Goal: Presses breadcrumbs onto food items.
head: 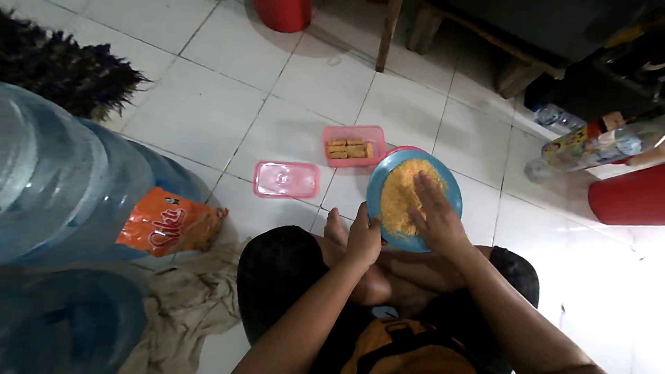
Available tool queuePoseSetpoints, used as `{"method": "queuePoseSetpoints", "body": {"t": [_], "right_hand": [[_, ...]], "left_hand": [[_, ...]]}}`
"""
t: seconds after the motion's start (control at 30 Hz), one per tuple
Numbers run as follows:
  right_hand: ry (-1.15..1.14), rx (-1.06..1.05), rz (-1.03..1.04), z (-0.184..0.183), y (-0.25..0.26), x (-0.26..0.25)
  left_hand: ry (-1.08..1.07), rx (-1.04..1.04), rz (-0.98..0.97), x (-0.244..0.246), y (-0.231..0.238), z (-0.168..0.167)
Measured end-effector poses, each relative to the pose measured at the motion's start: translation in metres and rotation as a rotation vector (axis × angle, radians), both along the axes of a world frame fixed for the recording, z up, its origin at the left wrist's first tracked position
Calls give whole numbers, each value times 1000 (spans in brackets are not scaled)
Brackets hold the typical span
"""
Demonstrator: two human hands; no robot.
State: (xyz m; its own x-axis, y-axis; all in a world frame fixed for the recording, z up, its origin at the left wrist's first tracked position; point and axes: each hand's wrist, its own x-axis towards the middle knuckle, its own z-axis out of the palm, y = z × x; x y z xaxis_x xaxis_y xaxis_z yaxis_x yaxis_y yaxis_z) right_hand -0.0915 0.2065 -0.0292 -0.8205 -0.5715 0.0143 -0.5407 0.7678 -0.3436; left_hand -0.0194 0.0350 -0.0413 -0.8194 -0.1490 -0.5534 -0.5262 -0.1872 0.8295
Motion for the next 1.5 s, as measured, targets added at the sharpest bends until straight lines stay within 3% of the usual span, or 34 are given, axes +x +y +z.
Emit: {"method": "queuePoseSetpoints", "body": {"t": [0.17,0.43,0.6,0.8,1.1,1.3,1.4,1.5], "right_hand": [[-216,25,-232,9,-5,-16],[0,-11,-230,-2,-18,-23],[-15,-127,-156,14,-4,-11],[105,78,27,-17,13,25],[196,65,21,-18,5,26],[14,-67,-72,-7,22,4],[-184,7,-162,10,26,-15],[-240,64,-189,10,19,-20]], "left_hand": [[1,10,-17,-1,1,-1],[-7,10,-18,1,0,0],[6,30,-9,1,-1,-2],[2,19,-20,1,0,-2],[-13,-3,-10,1,0,-1],[-5,-25,-33,1,-1,-1],[9,-31,-44,0,0,-3],[4,-27,-27,0,0,-3]]}}
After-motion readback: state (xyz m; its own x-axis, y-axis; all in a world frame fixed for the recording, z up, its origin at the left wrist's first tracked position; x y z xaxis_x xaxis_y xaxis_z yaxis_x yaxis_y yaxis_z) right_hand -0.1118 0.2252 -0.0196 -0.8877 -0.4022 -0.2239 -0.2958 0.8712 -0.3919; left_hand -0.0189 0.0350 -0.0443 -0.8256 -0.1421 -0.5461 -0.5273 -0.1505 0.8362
